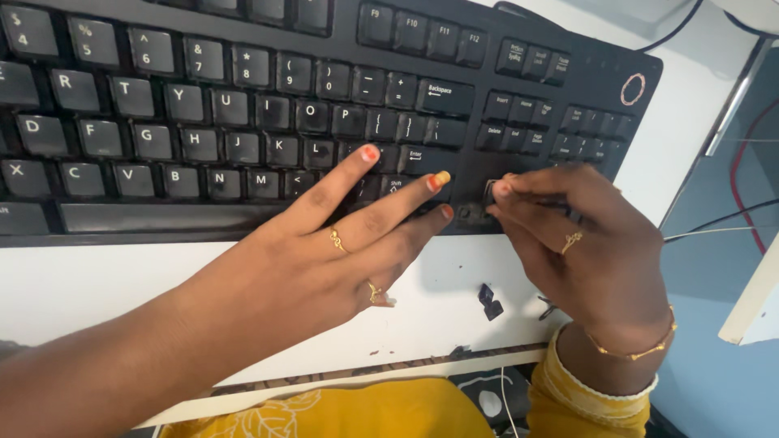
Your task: The person replaces individual keys on a computer keyboard by hand, pressing them into place one by one on the directional pad and other areas.
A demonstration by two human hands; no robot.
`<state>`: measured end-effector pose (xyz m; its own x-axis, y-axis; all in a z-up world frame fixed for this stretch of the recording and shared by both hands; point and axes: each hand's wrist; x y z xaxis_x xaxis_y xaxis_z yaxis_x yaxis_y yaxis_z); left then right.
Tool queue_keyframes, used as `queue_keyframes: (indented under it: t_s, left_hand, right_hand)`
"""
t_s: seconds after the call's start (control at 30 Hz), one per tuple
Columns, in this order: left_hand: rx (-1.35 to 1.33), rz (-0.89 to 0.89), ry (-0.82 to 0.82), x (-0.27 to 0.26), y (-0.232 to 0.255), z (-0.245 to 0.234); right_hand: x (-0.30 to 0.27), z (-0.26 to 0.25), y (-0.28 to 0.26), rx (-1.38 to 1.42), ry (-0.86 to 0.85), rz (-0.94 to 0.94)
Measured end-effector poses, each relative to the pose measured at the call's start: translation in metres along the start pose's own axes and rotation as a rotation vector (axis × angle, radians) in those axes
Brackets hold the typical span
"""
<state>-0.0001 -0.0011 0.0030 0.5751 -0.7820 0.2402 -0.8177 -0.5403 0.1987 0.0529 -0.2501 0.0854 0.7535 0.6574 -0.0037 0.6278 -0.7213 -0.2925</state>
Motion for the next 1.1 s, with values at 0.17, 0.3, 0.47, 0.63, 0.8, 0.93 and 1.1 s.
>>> queue_keyframes:
  t_s: [0.17, 0.3, 0.47, 0.63, 0.8, 0.93, 1.1]
  left_hand:
    - [-0.048, 0.002, -0.005, 0.003, -0.001, -0.003]
    - [-0.064, -0.001, 0.0, 0.0, -0.001, 0.002]
    - [0.038, 0.018, 0.013, -0.003, -0.001, 0.005]
    - [-0.059, 0.024, -0.001, -0.002, 0.001, 0.007]
    - [-0.187, 0.017, -0.002, 0.001, 0.001, 0.004]
    - [-0.081, -0.024, -0.004, 0.003, 0.004, 0.003]
    - [-0.048, -0.023, 0.012, 0.006, 0.006, 0.0]
  right_hand:
    - [-0.005, 0.0, 0.009, 0.043, -0.026, 0.055]
    - [0.001, 0.003, 0.013, 0.065, 0.004, 0.019]
    - [0.004, 0.005, 0.01, 0.017, 0.011, -0.002]
    - [-0.022, -0.009, 0.006, -0.015, -0.061, -0.034]
    - [-0.058, 0.004, -0.004, 0.071, -0.149, 0.247]
    - [-0.083, -0.003, -0.005, -0.105, -0.051, 0.0]
    - [-0.096, 0.013, -0.023, 0.005, -0.03, 0.185]
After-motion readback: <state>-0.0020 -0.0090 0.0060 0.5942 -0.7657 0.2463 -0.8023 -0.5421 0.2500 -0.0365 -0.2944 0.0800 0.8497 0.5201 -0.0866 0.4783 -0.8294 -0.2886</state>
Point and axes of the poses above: each hand's wrist, its own x-axis towards the middle knuckle, its own z-axis out of the palm, y = z × x
